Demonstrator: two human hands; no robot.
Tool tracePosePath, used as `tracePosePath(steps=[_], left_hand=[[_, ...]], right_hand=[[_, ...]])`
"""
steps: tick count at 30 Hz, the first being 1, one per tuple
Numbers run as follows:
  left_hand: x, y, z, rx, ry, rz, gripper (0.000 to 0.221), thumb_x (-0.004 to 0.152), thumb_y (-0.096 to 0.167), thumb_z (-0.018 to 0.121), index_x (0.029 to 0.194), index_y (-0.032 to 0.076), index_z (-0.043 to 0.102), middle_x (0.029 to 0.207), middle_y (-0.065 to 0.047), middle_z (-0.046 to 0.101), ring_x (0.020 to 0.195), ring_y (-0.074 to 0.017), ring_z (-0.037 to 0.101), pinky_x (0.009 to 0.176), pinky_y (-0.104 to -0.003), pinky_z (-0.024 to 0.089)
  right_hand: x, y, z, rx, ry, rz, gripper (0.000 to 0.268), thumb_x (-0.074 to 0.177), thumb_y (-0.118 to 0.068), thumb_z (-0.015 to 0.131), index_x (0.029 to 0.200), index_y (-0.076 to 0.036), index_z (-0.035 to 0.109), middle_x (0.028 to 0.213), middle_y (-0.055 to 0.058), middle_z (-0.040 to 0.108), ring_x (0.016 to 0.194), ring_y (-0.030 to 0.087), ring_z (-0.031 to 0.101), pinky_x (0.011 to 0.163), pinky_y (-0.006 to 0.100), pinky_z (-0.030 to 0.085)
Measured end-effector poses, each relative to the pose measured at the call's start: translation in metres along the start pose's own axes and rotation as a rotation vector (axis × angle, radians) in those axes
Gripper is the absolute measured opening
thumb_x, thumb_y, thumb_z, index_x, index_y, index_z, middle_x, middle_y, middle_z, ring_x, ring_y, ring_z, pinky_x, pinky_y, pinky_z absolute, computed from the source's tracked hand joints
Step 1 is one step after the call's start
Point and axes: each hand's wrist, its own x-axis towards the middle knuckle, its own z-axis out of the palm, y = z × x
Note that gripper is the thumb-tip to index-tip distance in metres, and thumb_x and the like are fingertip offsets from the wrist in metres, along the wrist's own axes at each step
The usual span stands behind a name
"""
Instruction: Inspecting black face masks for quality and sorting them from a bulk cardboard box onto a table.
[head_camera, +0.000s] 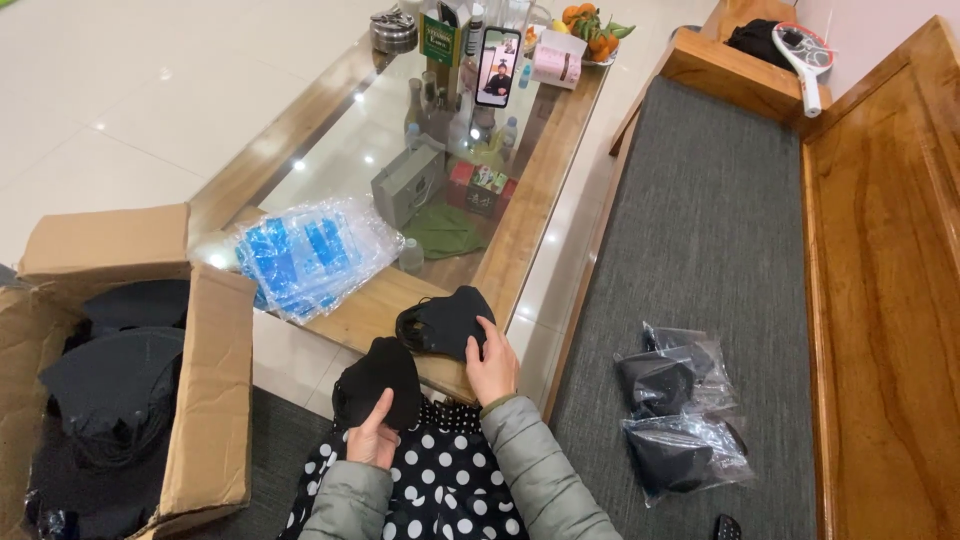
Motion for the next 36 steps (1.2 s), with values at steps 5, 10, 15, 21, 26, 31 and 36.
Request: tracePosePath(steps=[5, 10, 15, 21, 26, 31, 36], left_hand=[[-0.019, 0.014, 0.016, -0.008, -0.001, -0.023, 0.048, 0.078, 0.011, 0.078, 0.123, -0.001, 0.068, 0.130, -0.013, 0.069, 0.119, -0.0250, 0.065, 0.098, -0.035, 0.053], [-0.023, 0.014, 0.016, 0.016, 0.004, -0.015, 0.056, 0.076, 0.013, 0.077, 0.129, 0.001, 0.065, 0.138, -0.010, 0.065, 0.127, -0.0231, 0.060, 0.107, -0.036, 0.049], [-0.032, 0.017, 0.024, -0.012, -0.062, 0.062, 0.065, 0.078, 0.001, 0.069, 0.142, 0.003, 0.056, 0.148, -0.012, 0.058, 0.137, -0.0266, 0.053, 0.118, -0.039, 0.042], [-0.019, 0.003, 0.015, 0.012, -0.116, 0.080, 0.064, 0.079, -0.007, 0.068, 0.141, -0.001, 0.056, 0.146, -0.016, 0.059, 0.134, -0.0255, 0.055, 0.117, -0.039, 0.043], [-0.015, 0.000, 0.012, -0.007, -0.158, 0.077, 0.066, 0.079, -0.007, 0.066, 0.144, 0.000, 0.054, 0.147, -0.016, 0.058, 0.136, -0.0263, 0.053, 0.118, -0.039, 0.041], [-0.015, 0.002, 0.012, 0.037, -0.140, 0.040, 0.067, 0.078, -0.002, 0.071, 0.143, 0.003, 0.056, 0.144, -0.015, 0.061, 0.133, -0.0272, 0.055, 0.114, -0.039, 0.043], [-0.019, 0.009, 0.014, -0.020, -0.053, 0.007, 0.054, 0.083, -0.001, 0.069, 0.136, 0.004, 0.062, 0.141, -0.012, 0.064, 0.127, -0.0217, 0.059, 0.109, -0.033, 0.046]], right_hand=[[0.005, 0.005, 0.004, -0.004, 0.013, -0.023, 0.047, 0.097, -0.034, 0.051, 0.141, -0.021, 0.060, 0.095, 0.006, 0.059, 0.084, 0.022, 0.061, 0.079, 0.042, 0.052], [0.003, 0.002, -0.001, 0.005, 0.018, -0.060, 0.045, 0.096, -0.032, 0.053, 0.139, -0.019, 0.062, 0.093, 0.004, 0.059, 0.080, 0.020, 0.059, 0.078, 0.040, 0.051], [-0.018, -0.045, -0.020, 0.095, -0.038, -0.189, 0.043, 0.096, -0.040, 0.057, 0.136, -0.025, 0.065, 0.097, 0.003, 0.054, 0.075, 0.019, 0.059, 0.068, 0.038, 0.051], [-0.042, -0.095, -0.021, 0.013, -0.279, -0.379, 0.052, 0.095, -0.041, 0.061, 0.144, -0.024, 0.056, 0.115, 0.004, 0.044, 0.085, 0.020, 0.058, 0.064, 0.039, 0.056], [-0.044, -0.090, -0.006, -0.040, -0.195, -0.548, 0.033, 0.095, -0.025, 0.064, 0.127, -0.020, 0.066, 0.114, 0.008, 0.048, 0.111, 0.025, 0.052, 0.061, 0.042, 0.055], [-0.052, -0.091, -0.005, 0.003, -0.116, -0.609, 0.017, 0.096, -0.020, 0.064, 0.109, -0.019, 0.074, 0.095, -0.003, 0.060, 0.093, 0.019, 0.052, 0.059, 0.036, 0.050], [-0.068, -0.064, 0.012, 0.030, -0.123, -0.541, 0.027, 0.096, -0.026, 0.063, 0.113, -0.008, 0.073, 0.102, 0.006, 0.072, 0.100, 0.024, 0.061, 0.074, 0.041, 0.054]])
